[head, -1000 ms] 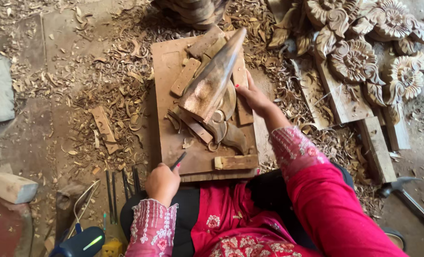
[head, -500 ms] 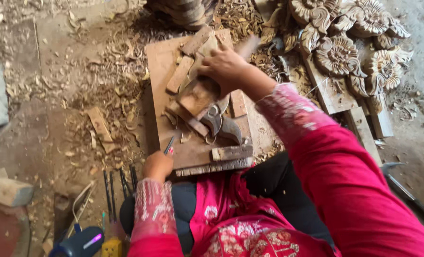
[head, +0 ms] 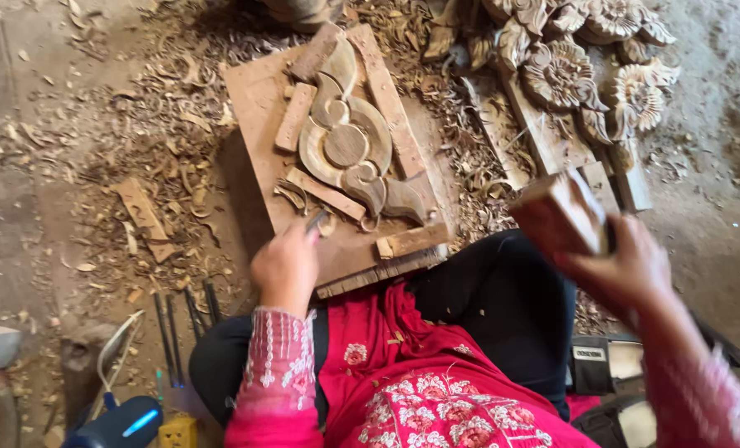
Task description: The person carves a decorative floral pattern into a rectangular wooden board using a chisel and a wooden mallet. They repeatedly strike the chisel to remove wood shavings and refine the design.
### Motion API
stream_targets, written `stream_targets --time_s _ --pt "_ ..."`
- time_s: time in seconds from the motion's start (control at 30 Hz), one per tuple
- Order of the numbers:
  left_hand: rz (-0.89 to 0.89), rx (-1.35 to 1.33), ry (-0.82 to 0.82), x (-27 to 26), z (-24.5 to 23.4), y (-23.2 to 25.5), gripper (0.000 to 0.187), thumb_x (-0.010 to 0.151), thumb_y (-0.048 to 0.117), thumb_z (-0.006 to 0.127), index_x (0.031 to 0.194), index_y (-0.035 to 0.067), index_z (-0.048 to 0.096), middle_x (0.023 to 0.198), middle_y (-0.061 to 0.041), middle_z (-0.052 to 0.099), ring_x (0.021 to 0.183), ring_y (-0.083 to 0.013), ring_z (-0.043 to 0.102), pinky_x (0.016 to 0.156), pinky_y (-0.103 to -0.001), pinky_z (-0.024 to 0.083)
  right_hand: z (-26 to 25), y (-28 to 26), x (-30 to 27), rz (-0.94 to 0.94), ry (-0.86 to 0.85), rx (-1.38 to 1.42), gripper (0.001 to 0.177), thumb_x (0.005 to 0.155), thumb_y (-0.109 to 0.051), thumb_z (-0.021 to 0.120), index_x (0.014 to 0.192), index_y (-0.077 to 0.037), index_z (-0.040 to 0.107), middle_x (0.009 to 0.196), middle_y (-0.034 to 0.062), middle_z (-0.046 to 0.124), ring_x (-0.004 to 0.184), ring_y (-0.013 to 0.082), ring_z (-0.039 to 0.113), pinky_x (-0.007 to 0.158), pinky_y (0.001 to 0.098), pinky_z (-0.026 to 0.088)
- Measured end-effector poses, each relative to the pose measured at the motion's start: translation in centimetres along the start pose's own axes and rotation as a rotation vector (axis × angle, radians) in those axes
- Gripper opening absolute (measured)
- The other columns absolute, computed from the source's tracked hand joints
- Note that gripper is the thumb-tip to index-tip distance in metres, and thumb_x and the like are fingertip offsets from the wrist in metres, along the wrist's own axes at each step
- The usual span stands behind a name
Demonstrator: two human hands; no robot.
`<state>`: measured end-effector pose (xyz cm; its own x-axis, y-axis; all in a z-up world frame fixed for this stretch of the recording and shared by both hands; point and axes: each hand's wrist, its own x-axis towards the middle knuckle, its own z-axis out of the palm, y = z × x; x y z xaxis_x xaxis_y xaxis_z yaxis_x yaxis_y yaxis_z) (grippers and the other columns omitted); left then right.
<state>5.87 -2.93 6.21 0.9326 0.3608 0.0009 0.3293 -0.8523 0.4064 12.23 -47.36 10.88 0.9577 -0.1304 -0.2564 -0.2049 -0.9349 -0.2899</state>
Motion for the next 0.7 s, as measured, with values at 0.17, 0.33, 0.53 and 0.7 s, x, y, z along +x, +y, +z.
stream_targets --time_s 0.17,0.33,0.53,0.7 --pt "0.862 -0.585 -0.227 0.5 4.5 10.1 0.021 0.092 0.008 0.063 0.105 0.017 0.076 0.094 -0.006 0.075 0.090 -0.0235 0.072 0.089 -0.039 0.056 6.1 5.4 -6.3 0.092 0.161 0.168 0.107 0.059 -0.053 0.090 0.146 -0.006 0.050 0.127 0.0241 0.066 0.116 0.0399 0.065 0.096 0.0477 0.050" --pt "1.111 -0.524 -0.427 -3.4 10.4 16.1 0.024 0.089 0.039 0.069 0.099 0.018 0.075 0.089 -0.004 0.063 0.094 -0.0252 0.059 0.086 -0.043 0.042 9.4 6.8 -8.5 -0.026 0.287 0.395 0.109 0.059 -0.046 0.090 0.149 -0.006 0.040 0.131 0.0272 0.064 0.118 0.0422 0.065 0.098 0.0476 0.052" --pt "1.056 -0.465 -0.519 -2.8 12.3 14.7 0.027 0.093 0.046 0.064 0.089 0.023 0.077 0.088 0.005 0.067 0.095 -0.0212 0.058 0.093 -0.043 0.038 9.7 5.5 -9.9 0.138 0.211 0.156 0.118 0.061 -0.047 0.089 0.156 -0.014 0.026 0.125 0.0294 0.064 0.107 0.0480 0.066 0.089 0.0533 0.053" --pt "1.045 -0.420 -0.515 -2.7 12.1 14.2 0.028 0.091 0.047 0.065 0.084 0.022 0.076 0.086 0.003 0.065 0.095 -0.0225 0.058 0.090 -0.042 0.039 10.0 5.1 -10.2 0.121 0.229 0.161 0.116 0.063 -0.047 0.089 0.155 -0.014 0.028 0.124 0.0287 0.065 0.106 0.0491 0.066 0.086 0.0552 0.052"
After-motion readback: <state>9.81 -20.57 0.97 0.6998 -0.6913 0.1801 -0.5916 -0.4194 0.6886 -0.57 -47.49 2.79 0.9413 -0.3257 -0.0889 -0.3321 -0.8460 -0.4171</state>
